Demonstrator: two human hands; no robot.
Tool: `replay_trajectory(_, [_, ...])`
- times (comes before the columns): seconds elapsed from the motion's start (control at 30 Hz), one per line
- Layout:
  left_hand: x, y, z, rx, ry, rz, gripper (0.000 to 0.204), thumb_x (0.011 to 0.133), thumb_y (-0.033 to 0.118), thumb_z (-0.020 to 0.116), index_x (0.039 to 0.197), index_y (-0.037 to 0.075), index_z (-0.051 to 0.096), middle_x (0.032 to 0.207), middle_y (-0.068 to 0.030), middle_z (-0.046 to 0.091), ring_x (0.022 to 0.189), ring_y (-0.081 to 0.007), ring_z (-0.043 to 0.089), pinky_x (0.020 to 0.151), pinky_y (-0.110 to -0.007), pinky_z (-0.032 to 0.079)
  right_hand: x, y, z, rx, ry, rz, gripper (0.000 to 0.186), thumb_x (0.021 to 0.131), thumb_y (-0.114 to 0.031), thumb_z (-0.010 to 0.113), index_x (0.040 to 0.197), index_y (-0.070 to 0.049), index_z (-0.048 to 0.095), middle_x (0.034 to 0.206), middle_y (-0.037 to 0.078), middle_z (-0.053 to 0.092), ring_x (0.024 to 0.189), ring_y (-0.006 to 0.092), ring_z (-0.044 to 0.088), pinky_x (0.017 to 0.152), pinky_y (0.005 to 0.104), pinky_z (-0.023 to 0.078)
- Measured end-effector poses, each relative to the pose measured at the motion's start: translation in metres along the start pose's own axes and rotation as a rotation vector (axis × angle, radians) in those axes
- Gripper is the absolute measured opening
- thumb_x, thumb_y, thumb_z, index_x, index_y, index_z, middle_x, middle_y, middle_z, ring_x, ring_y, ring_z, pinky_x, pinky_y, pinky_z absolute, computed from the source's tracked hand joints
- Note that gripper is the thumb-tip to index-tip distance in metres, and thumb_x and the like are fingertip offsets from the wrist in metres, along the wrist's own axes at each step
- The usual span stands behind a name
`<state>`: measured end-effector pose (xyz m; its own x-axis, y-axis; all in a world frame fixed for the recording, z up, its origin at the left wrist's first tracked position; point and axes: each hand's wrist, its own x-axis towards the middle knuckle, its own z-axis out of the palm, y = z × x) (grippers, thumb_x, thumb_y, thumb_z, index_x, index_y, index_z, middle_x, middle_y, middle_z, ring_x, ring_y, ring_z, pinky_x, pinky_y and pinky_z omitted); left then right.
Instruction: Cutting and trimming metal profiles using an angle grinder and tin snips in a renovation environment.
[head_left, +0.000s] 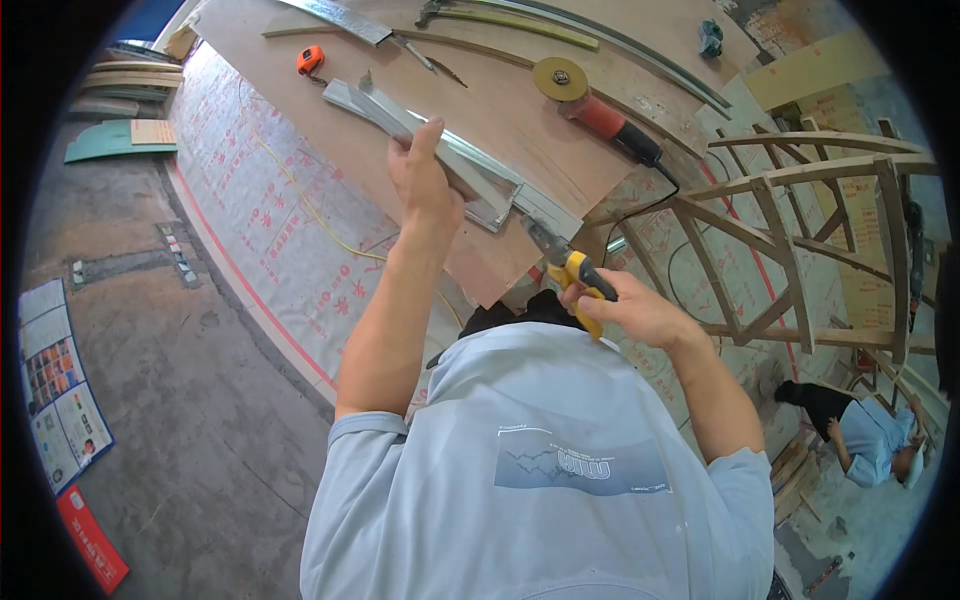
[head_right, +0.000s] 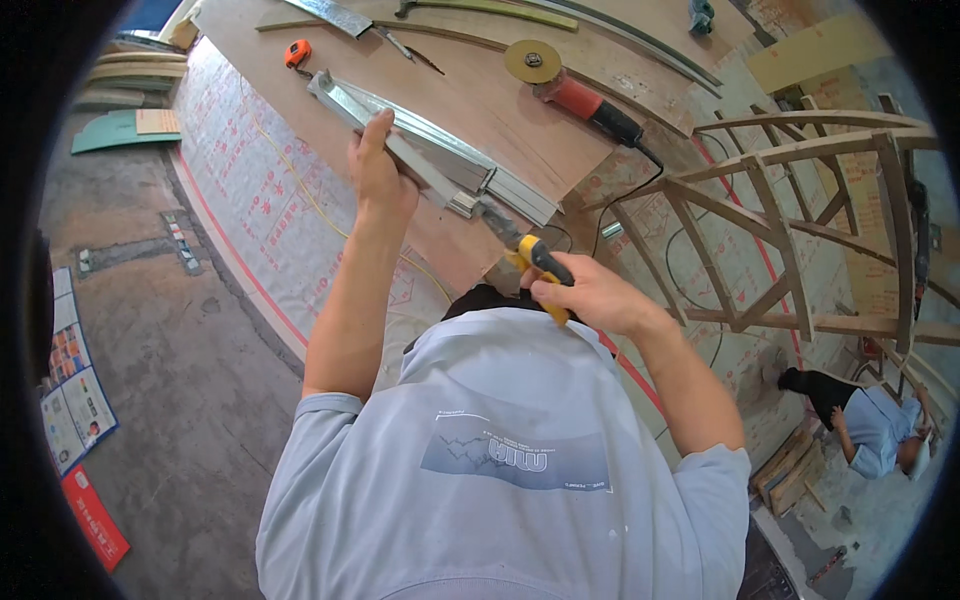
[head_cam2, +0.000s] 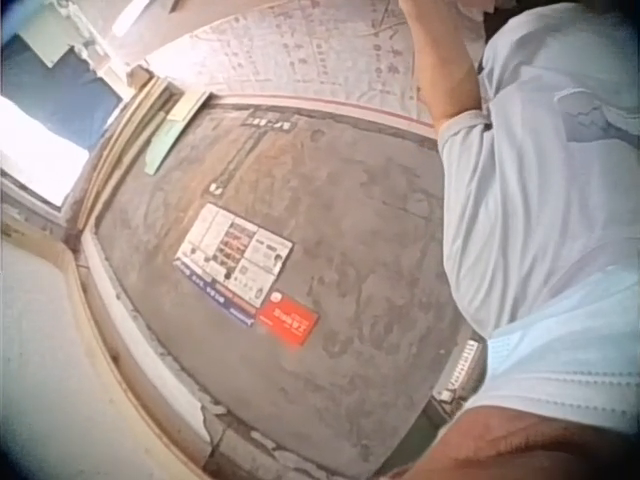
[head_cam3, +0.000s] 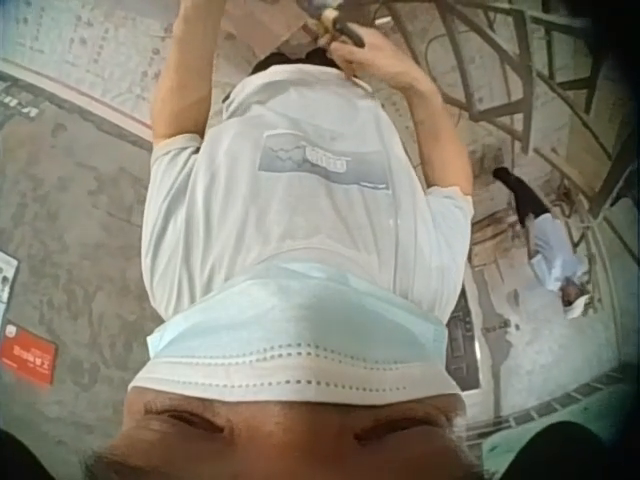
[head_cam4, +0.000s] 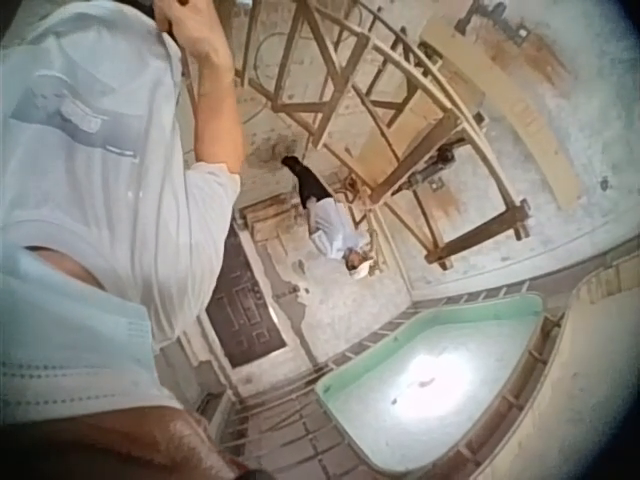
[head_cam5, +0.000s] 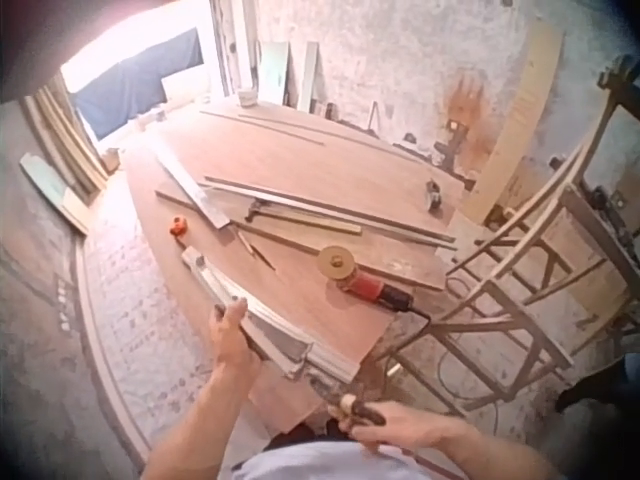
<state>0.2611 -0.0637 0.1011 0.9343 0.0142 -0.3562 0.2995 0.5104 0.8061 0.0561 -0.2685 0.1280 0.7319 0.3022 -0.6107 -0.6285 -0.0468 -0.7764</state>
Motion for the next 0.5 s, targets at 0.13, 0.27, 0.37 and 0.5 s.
replay_trajectory(0.13, [0.012,-0.015,-0.003,-0.051,-0.054,0.113,0.031,0.09,0.019,0.072,0.109,0.006,0.051,0.088,-0.0027,0.053,0.072,-0.0152,0.057,0.058,-0.033,0.055,0.006,-0.007,0.011,0.008,-0.032,-0.097,0.036,0.098,-0.035,0.066,0.112,-0.001,0.063,0.097,0.003,0.06,0.092,0.0127,0.054,0.085,0.0303,0.046])
replay_trajectory(0.27, [-0.002,-0.014,0.0,-0.07,-0.075,0.079,0.031,0.089,0.018,0.072,0.109,0.007,0.051,0.091,-0.0024,0.054,0.075,-0.0147,0.058,0.058,-0.033,0.055,0.008,-0.008,0.013,-0.002,0.016,-0.152,0.037,0.098,-0.036,0.066,0.11,-0.001,0.062,0.091,0.002,0.058,0.087,0.0123,0.054,0.08,0.0301,0.046])
replay_trajectory(0.37, [-0.01,-0.01,0.003,-0.056,-0.124,0.096,0.032,0.089,0.017,0.074,0.109,0.007,0.052,0.092,-0.0024,0.055,0.077,-0.0142,0.058,0.059,-0.032,0.054,0.008,-0.01,0.012,-0.103,-0.004,0.004,0.031,0.098,-0.027,0.065,0.114,0.0,0.059,0.107,0.006,0.064,0.096,0.0153,0.06,0.09,0.0336,0.05])
replay_trajectory(0.5, [-0.01,-0.01,0.0,-0.092,-0.113,0.096,0.033,0.088,0.015,0.076,0.109,0.007,0.052,0.095,-0.0025,0.057,0.079,-0.0132,0.058,0.06,-0.03,0.054,0.011,-0.002,0.019,-0.137,0.065,-0.03,0.032,0.098,-0.031,0.066,0.101,-0.001,0.057,0.087,0.003,0.059,0.078,0.0134,0.053,0.072,0.0319,0.046])
